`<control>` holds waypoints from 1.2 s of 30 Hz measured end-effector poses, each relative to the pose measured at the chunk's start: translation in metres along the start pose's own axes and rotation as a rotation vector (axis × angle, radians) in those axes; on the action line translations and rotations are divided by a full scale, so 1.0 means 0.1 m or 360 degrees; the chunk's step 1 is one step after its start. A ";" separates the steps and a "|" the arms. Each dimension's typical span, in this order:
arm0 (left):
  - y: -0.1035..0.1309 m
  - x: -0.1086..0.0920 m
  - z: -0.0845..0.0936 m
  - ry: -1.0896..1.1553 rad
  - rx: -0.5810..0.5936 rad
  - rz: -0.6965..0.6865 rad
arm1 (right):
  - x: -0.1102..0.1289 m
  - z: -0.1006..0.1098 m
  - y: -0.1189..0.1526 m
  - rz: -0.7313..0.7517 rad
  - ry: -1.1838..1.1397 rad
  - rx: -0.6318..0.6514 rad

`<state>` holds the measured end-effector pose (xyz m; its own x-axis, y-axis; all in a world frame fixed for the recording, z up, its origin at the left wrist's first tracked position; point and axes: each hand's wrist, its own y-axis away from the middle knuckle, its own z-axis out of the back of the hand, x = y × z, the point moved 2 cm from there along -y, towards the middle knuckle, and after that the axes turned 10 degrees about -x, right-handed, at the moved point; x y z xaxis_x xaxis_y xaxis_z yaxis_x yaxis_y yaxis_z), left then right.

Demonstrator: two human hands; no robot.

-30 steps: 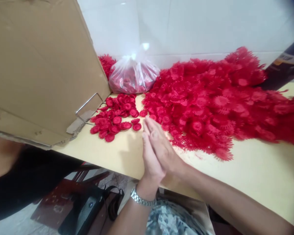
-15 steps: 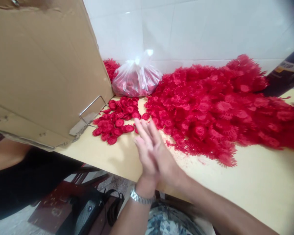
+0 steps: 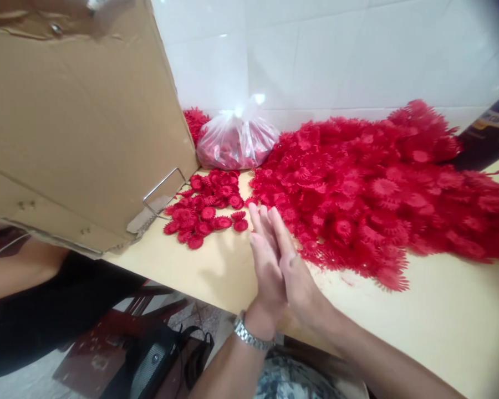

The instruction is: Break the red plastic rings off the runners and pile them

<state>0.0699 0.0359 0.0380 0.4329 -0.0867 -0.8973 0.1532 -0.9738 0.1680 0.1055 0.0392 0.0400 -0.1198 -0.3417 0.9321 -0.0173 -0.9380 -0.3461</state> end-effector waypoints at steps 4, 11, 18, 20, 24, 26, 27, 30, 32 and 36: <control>0.06 0.03 -0.05 0.0207 0.0189 0.0000 | -0.14 0.13 -0.30 -0.0144 0.0071 -0.0230; -0.11 0.03 0.09 0.0290 0.0053 0.0017 | -0.02 0.01 -0.06 -0.0034 0.0101 -0.0001; -0.04 0.05 0.02 0.0432 0.0179 0.0138 | -0.18 0.08 -0.34 -0.0052 0.0136 -0.0122; 0.00 0.07 0.02 0.0472 0.0199 0.0164 | -0.23 0.10 -0.38 -0.0066 0.0129 -0.0161; -0.07 0.10 0.03 0.0657 0.0083 0.0390 | -0.22 0.10 -0.42 -0.0129 0.0072 -0.0321; -0.13 0.12 0.06 0.0692 -0.0047 0.0516 | -0.18 0.12 -0.44 -0.0215 -0.0061 -0.0454; -0.17 0.11 0.08 0.0686 -0.0095 0.0562 | -0.15 0.15 -0.44 -0.0244 -0.0133 -0.0483; -0.22 0.05 0.15 0.0669 -0.0139 0.0627 | -0.03 0.27 -0.38 -0.0267 -0.0211 -0.0311; -0.22 -0.02 0.17 0.0687 -0.0125 0.0613 | 0.04 0.39 -0.29 -0.0187 -0.0097 -0.0186; -0.17 -0.08 0.16 0.0686 0.0003 0.0583 | 0.06 0.57 -0.05 0.0294 0.0562 -0.0131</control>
<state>0.0499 0.0498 0.0360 0.7811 -0.3257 -0.5327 -0.0766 -0.8967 0.4360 0.1616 0.0386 0.0538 -0.4616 -0.4500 0.7645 -0.0415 -0.8499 -0.5253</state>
